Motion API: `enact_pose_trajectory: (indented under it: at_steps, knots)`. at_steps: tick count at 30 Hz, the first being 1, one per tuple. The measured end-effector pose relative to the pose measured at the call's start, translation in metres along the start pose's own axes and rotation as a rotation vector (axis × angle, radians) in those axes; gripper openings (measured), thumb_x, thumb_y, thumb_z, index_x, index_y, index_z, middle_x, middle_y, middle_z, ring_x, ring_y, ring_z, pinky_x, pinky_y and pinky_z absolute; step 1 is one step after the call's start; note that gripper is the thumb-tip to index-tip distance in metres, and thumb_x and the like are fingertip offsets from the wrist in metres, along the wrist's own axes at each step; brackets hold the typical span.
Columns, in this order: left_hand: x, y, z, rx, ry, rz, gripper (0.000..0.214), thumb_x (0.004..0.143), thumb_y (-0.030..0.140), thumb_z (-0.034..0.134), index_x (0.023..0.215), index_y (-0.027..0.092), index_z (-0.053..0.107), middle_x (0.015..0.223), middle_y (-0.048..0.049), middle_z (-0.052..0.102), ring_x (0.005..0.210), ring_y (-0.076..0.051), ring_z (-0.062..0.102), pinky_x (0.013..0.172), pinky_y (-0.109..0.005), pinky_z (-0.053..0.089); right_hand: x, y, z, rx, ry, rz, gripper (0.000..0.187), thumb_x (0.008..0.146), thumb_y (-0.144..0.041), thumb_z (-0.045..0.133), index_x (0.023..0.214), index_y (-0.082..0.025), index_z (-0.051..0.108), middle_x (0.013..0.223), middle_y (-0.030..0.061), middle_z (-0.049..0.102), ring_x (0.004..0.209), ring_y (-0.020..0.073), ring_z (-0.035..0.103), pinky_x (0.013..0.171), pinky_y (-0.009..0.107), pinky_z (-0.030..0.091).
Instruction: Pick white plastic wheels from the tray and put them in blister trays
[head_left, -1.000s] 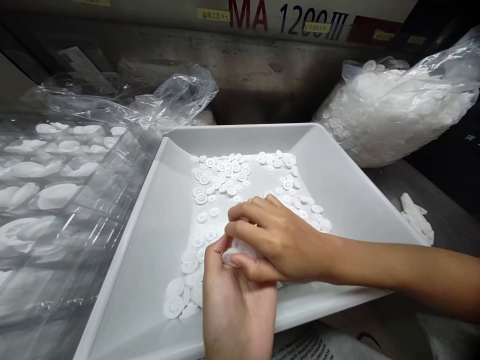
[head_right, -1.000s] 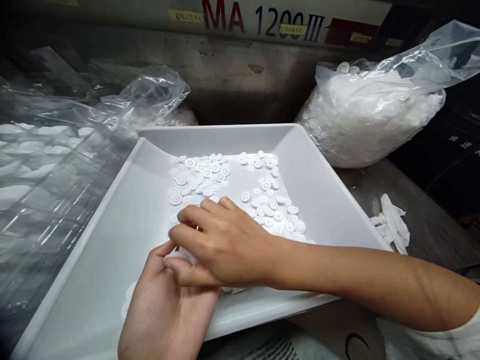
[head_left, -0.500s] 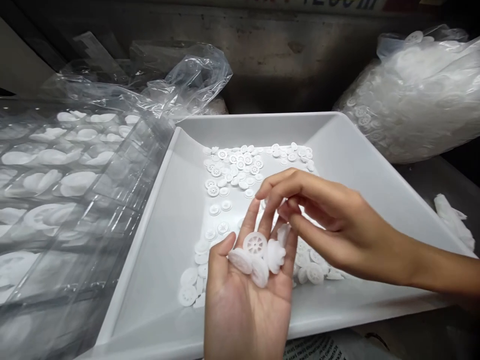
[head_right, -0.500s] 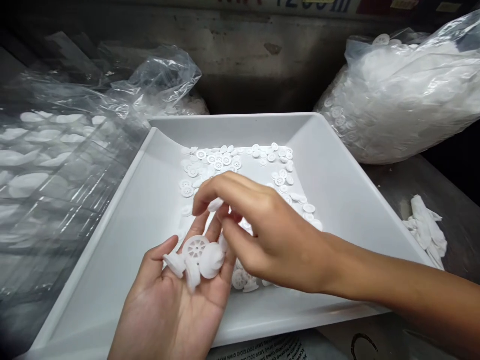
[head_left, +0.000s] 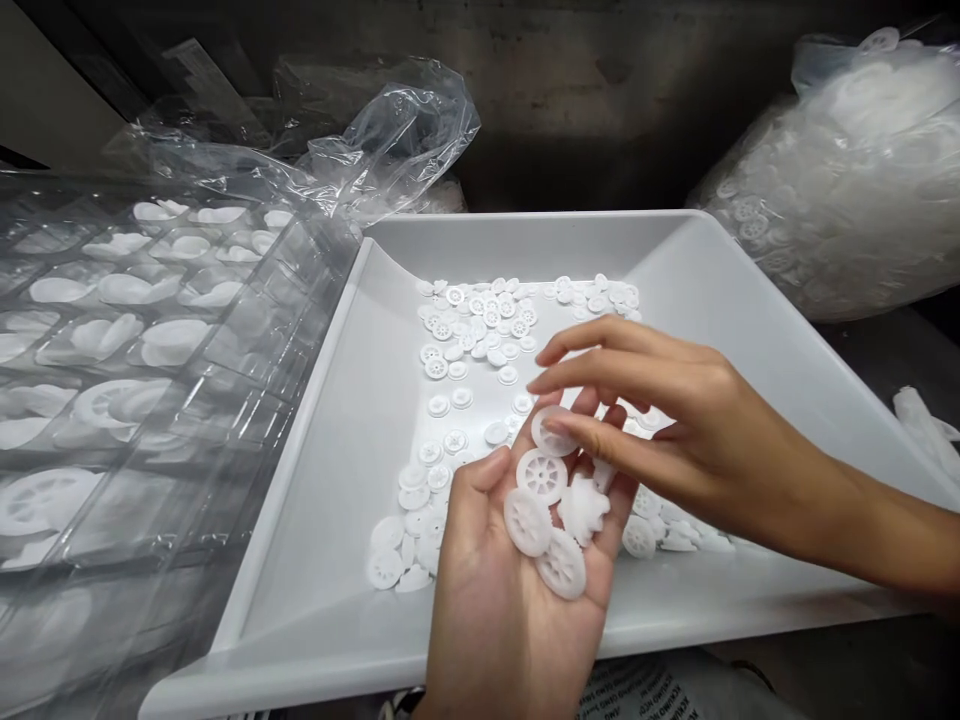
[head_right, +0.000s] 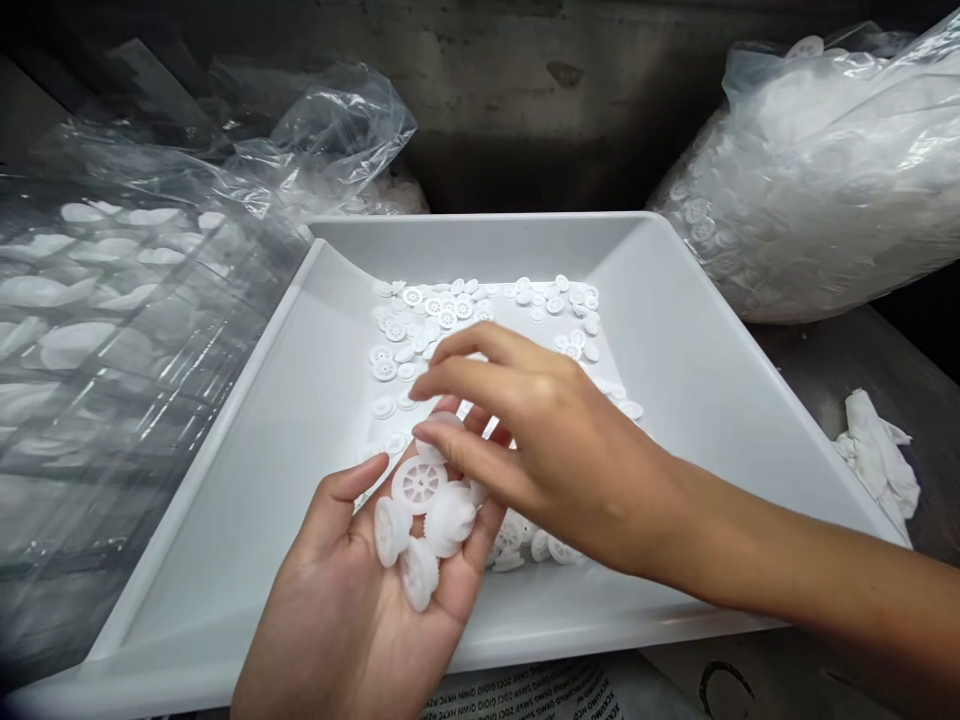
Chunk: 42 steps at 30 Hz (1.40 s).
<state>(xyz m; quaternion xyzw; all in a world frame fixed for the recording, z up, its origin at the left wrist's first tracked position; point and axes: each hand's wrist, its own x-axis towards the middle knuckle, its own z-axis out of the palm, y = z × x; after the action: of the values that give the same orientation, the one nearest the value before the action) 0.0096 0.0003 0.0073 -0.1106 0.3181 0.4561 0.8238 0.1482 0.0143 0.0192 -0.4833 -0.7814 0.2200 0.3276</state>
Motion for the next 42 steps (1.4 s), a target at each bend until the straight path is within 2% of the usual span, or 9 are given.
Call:
enact_pose_trajectory:
  at_steps: [2,6,9,14,23,28,32,37,42]
  knots:
    - [0.000,0.001,-0.001,-0.022,0.023,-0.001,0.038,0.081,0.024,0.047,0.115,0.021,0.063,0.108,-0.0090,0.071,0.100,-0.024,0.069,0.083,-0.036,0.059,-0.001,0.002,-0.009,-0.027,-0.109,0.006,0.023,0.092,-0.035,0.060,0.111,-0.022,0.062,0.119,0.0065,0.056,0.095,0.0176,0.059,0.075,0.028,0.055]
    - [0.000,0.002,-0.004,-0.031,0.049,0.019,0.037,0.081,0.025,0.051,0.115,0.019,0.063,0.112,-0.0093,0.070,0.110,-0.026,0.064,0.092,-0.039,0.055,-0.001,0.009,-0.028,-0.056,-0.415,0.015,0.030,0.090,-0.044,0.061,0.115,-0.028,0.058,0.124,0.0052,0.051,0.094,0.0176,0.058,0.067,0.025,0.055]
    - [-0.001,0.001,-0.006,-0.039,0.014,0.029,0.035,0.081,0.027,0.052,0.113,0.020,0.065,0.115,-0.0089,0.069,0.110,-0.025,0.064,0.092,-0.038,0.055,0.001,0.015,-0.035,-0.087,-0.484,-0.047,0.026,0.092,-0.042,0.059,0.115,-0.031,0.059,0.131,0.0029,0.046,0.099,0.0175,0.058,0.072,0.026,0.056]
    - [-0.004,0.001,-0.007,-0.026,-0.077,0.008,0.033,0.083,0.027,0.051,0.111,0.020,0.067,0.117,-0.0091,0.069,0.109,-0.024,0.065,0.092,-0.038,0.055,0.005,0.014,-0.039,-0.070,-0.431,-0.092,0.017,0.093,-0.040,0.057,0.104,-0.030,0.066,0.126,0.0023,0.051,0.113,0.0217,0.053,0.086,0.032,0.054]
    - [-0.005,0.002,-0.009,-0.010,-0.150,-0.010,0.037,0.086,0.028,0.047,0.113,0.015,0.066,0.118,-0.0112,0.068,0.107,-0.025,0.066,0.095,-0.041,0.053,0.009,0.017,-0.029,0.017,-0.316,0.103,0.018,0.091,-0.043,0.058,0.093,-0.027,0.067,0.108,0.0015,0.060,0.098,0.0191,0.058,0.080,0.032,0.052]
    - [-0.006,0.003,-0.009,-0.016,-0.148,-0.023,0.036,0.086,0.027,0.048,0.115,0.015,0.066,0.119,-0.0106,0.068,0.111,-0.025,0.064,0.097,-0.042,0.052,0.008,0.014,-0.030,-0.008,-0.313,0.164,0.021,0.088,-0.044,0.063,0.101,-0.027,0.063,0.115,0.0012,0.058,0.100,0.0193,0.056,0.079,0.032,0.051]
    - [-0.005,0.004,-0.009,-0.024,-0.159,-0.035,0.034,0.087,0.029,0.051,0.114,0.017,0.067,0.119,-0.0109,0.068,0.114,-0.027,0.062,0.099,-0.043,0.050,0.006,0.009,-0.027,0.016,-0.269,0.100,0.031,0.086,-0.047,0.065,0.111,-0.030,0.061,0.121,-0.0007,0.054,0.109,0.0183,0.054,0.085,0.027,0.052]
    - [-0.003,0.003,-0.011,-0.030,-0.176,-0.066,0.033,0.087,0.030,0.053,0.114,0.018,0.068,0.117,-0.0109,0.069,0.114,-0.028,0.061,0.100,-0.043,0.048,0.002,0.007,-0.015,0.091,-0.300,0.108,0.031,0.088,-0.040,0.065,0.116,-0.027,0.060,0.125,-0.0010,0.050,0.096,0.0104,0.059,0.080,0.019,0.055]
    - [-0.005,0.004,-0.013,-0.032,-0.201,-0.074,0.034,0.087,0.031,0.053,0.113,0.017,0.068,0.119,-0.0113,0.068,0.117,-0.027,0.060,0.102,-0.040,0.047,0.001,0.008,-0.014,0.101,-0.287,0.095,0.037,0.086,-0.038,0.067,0.120,-0.028,0.057,0.123,-0.0016,0.053,0.099,0.0113,0.059,0.084,0.019,0.055]
